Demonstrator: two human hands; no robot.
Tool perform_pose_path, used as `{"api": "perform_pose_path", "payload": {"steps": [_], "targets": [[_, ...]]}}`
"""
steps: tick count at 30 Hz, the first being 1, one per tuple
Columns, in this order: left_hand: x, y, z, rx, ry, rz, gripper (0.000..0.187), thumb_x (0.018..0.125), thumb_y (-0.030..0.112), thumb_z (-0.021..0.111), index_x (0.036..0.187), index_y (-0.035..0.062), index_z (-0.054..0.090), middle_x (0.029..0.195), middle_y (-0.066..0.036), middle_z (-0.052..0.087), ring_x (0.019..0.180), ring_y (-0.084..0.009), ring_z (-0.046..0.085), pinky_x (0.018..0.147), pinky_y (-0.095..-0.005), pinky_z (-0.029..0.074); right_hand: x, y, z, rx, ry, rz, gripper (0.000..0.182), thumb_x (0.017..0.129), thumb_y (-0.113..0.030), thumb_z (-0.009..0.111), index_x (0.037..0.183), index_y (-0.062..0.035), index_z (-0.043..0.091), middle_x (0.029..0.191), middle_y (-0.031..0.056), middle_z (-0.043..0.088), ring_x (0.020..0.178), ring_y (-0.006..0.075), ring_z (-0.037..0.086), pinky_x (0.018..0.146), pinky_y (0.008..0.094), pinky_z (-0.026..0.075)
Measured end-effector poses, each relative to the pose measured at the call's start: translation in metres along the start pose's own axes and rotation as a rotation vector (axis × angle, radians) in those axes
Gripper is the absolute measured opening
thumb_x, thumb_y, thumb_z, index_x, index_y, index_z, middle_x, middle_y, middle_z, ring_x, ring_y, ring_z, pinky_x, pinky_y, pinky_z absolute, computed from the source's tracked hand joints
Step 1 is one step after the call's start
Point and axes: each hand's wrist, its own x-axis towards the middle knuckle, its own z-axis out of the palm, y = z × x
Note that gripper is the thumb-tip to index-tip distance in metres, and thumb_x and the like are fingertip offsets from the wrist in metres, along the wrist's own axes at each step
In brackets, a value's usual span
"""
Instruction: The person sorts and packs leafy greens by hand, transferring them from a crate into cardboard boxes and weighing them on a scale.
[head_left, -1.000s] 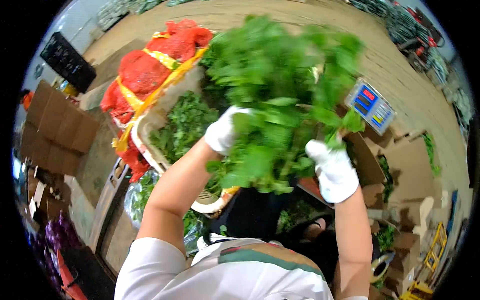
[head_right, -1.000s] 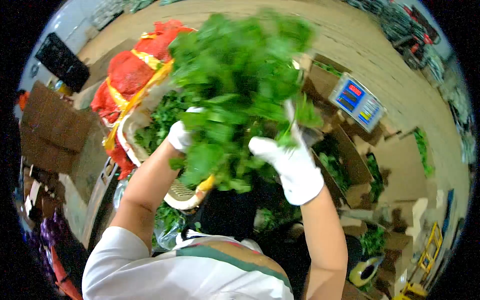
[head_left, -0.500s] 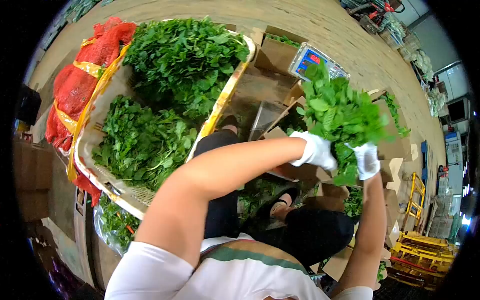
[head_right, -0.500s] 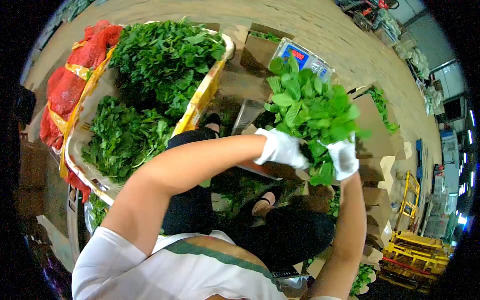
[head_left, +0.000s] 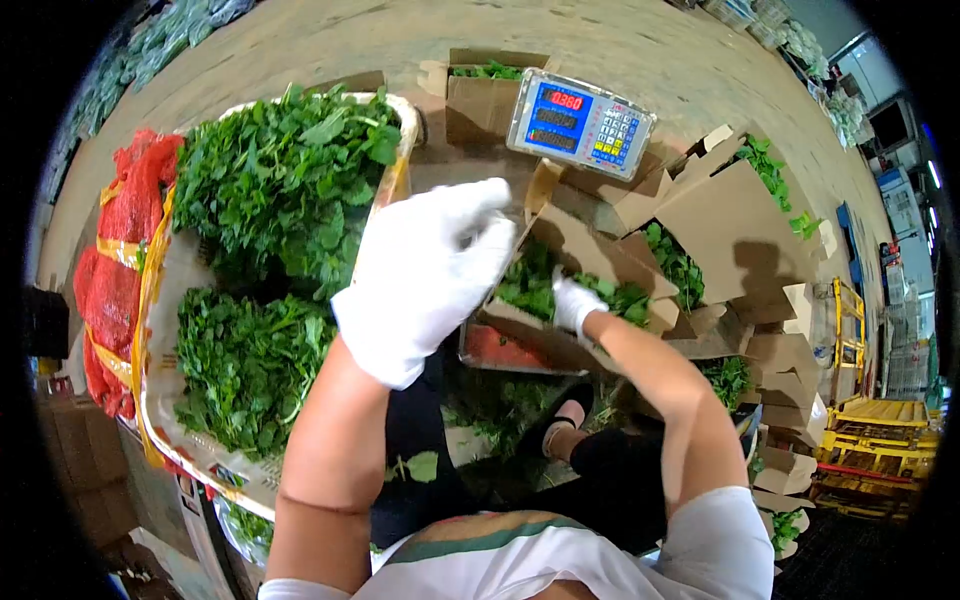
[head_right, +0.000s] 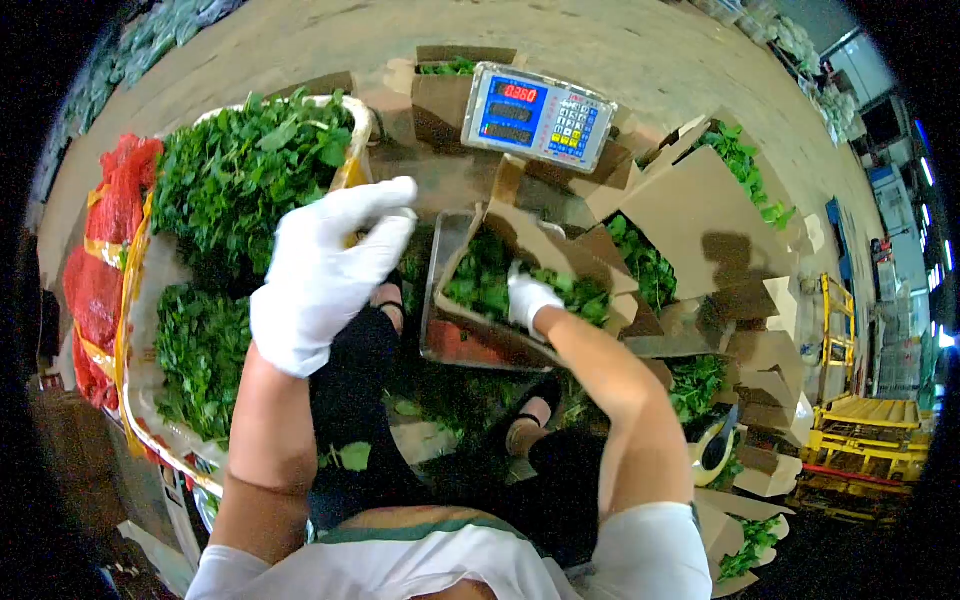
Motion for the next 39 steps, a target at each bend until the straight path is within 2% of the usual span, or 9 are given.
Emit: {"api": "perform_pose_path", "payload": {"steps": [5,9,13,17,24,28,36,37,39], "targets": [[-0.006,0.000,-0.017,-0.578,0.174,-0.395,0.020,0.076,0.002,0.060,0.096,-0.0012,0.062,0.088,-0.009,0.064,0.082,-0.0105,0.058,0.078,-0.0233,0.044,-0.006,-0.008,-0.018,-0.073,-0.187,-0.022,0.060,0.074,-0.010,0.056,0.127,0.0022,0.030,0.109,0.0212,0.053,0.098,0.0295,0.054,0.080,0.0385,0.046],[-0.034,-0.034,-0.068,0.054,0.158,-0.229,0.019,0.076,0.002,0.059,0.094,-0.0014,0.062,0.093,-0.012,0.063,0.086,-0.0130,0.058,0.080,-0.0260,0.044,-0.051,-0.019,-0.077,0.182,-0.298,0.010,0.050,0.081,-0.015,0.050,0.125,0.0008,0.035,0.120,0.0216,0.045,0.109,0.0278,0.048,0.090,0.0345,0.038],[-0.105,-0.127,-0.167,0.257,0.248,-0.556,0.032,0.076,0.006,0.057,0.107,0.0003,0.054,0.091,-0.005,0.061,0.081,-0.0092,0.056,0.074,-0.0229,0.045,-0.114,0.001,-0.089,0.131,0.163,0.045,0.089,0.062,-0.011,0.072,0.134,-0.0074,0.020,0.111,0.0220,0.051,0.098,0.0331,0.053,0.082,0.0394,0.043],[-0.197,-0.182,-0.232,0.811,0.171,-0.965,0.047,0.062,0.026,0.063,0.102,0.0022,0.057,0.095,-0.019,0.060,0.092,-0.0302,0.057,0.081,-0.0343,0.044,-0.128,0.061,-0.062,0.769,0.548,0.005,0.058,0.070,0.004,0.062,0.124,-0.0034,0.041,0.094,0.0083,0.057,0.081,0.0124,0.054,0.070,0.0237,0.045],[-0.246,-0.216,-0.156,0.853,-0.321,-1.577,0.129,0.044,0.056,0.076,0.132,-0.0055,0.006,0.135,-0.022,0.023,0.121,-0.0352,0.031,0.098,-0.0408,0.030,-0.163,0.018,-0.072,1.113,0.529,-0.075,0.036,0.074,0.007,0.058,0.109,0.0041,0.052,0.078,-0.0015,0.052,0.066,0.0037,0.044,0.062,0.0151,0.038],[-0.280,-0.279,-0.136,0.801,0.228,-1.487,0.034,0.088,0.022,0.034,0.109,-0.0022,0.046,0.095,-0.021,0.058,0.087,-0.0325,0.058,0.073,-0.0401,0.048,-0.165,0.007,-0.065,0.947,0.542,-0.082,0.041,0.071,0.002,0.062,0.111,0.0036,0.052,0.082,0.0029,0.058,0.070,0.0058,0.050,0.064,0.0184,0.042],[-0.273,-0.267,-0.244,1.144,-1.002,-0.774,0.019,0.068,0.012,0.052,0.081,0.0072,0.065,0.082,-0.016,0.062,0.080,-0.0296,0.061,0.071,-0.0352,0.048,-0.175,-0.012,-0.086,1.122,0.552,-0.085,0.037,0.074,-0.001,0.061,0.110,0.0039,0.052,0.085,0.0041,0.059,0.071,0.0063,0.051,0.066,0.0188,0.043],[-0.303,-0.286,-0.253,0.814,-0.111,-0.818,0.020,0.066,0.014,0.054,0.081,0.0063,0.065,0.079,-0.012,0.063,0.077,-0.0277,0.061,0.067,-0.0337,0.048,-0.174,-0.018,-0.090,1.155,0.589,-0.120,0.037,0.075,-0.003,0.061,0.110,0.0042,0.052,0.088,0.0055,0.060,0.073,0.0071,0.053,0.067,0.0192,0.043],[-0.315,-0.287,-0.279,0.948,-0.547,-0.777,0.021,0.066,0.016,0.058,0.083,0.0070,0.065,0.079,-0.012,0.063,0.072,-0.0266,0.060,0.065,-0.0320,0.047,-0.190,-0.054,-0.121,1.207,0.527,-0.178,0.036,0.076,-0.004,0.061,0.110,0.0044,0.052,0.090,0.0066,0.060,0.075,0.0084,0.054,0.067,0.0202,0.044]]}}
